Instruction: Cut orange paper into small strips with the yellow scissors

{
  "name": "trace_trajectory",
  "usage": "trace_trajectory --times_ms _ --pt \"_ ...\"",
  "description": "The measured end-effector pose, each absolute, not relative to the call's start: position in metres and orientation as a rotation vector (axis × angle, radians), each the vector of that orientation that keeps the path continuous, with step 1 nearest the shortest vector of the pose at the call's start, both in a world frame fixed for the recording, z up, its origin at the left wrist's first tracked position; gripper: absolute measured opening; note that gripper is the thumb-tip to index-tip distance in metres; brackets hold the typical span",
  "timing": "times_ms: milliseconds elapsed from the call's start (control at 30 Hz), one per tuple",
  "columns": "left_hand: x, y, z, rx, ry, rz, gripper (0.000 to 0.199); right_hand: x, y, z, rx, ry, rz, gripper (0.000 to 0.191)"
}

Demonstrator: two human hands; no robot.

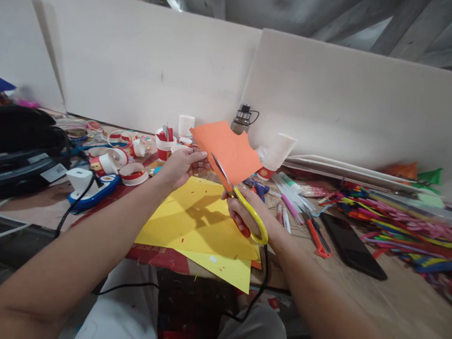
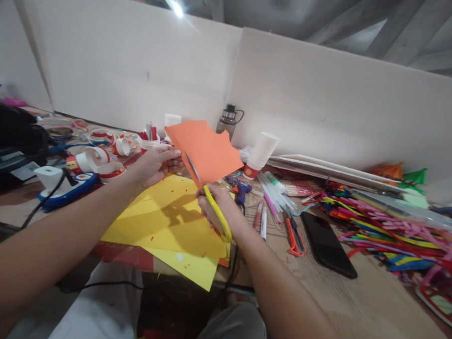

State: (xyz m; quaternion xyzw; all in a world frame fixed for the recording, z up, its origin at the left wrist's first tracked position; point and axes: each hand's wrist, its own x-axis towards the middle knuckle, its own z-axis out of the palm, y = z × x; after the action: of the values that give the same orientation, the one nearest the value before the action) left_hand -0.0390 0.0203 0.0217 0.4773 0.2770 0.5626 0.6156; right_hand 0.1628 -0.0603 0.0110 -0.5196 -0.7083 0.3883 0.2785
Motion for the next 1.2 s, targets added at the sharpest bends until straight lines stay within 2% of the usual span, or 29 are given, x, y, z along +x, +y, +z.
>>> trace_trajectory --times_ms 300,867,1200 --pt "-0.041 0.015 0.027 1.185 0.660 1.331 0.014 0.157 -0.063 0.017 -1.503 -1.838 1.063 0.014" --pt "-0.039 0.015 0.025 1.176 0.646 1.302 0.015 0.155 -0.064 0.017 -1.539 -1.797 1.044 0.020" --pt "-0.036 0.012 0.027 1.180 0.669 1.280 0.018 0.149 -0.068 0.022 -1.482 -1.805 0.955 0.009"
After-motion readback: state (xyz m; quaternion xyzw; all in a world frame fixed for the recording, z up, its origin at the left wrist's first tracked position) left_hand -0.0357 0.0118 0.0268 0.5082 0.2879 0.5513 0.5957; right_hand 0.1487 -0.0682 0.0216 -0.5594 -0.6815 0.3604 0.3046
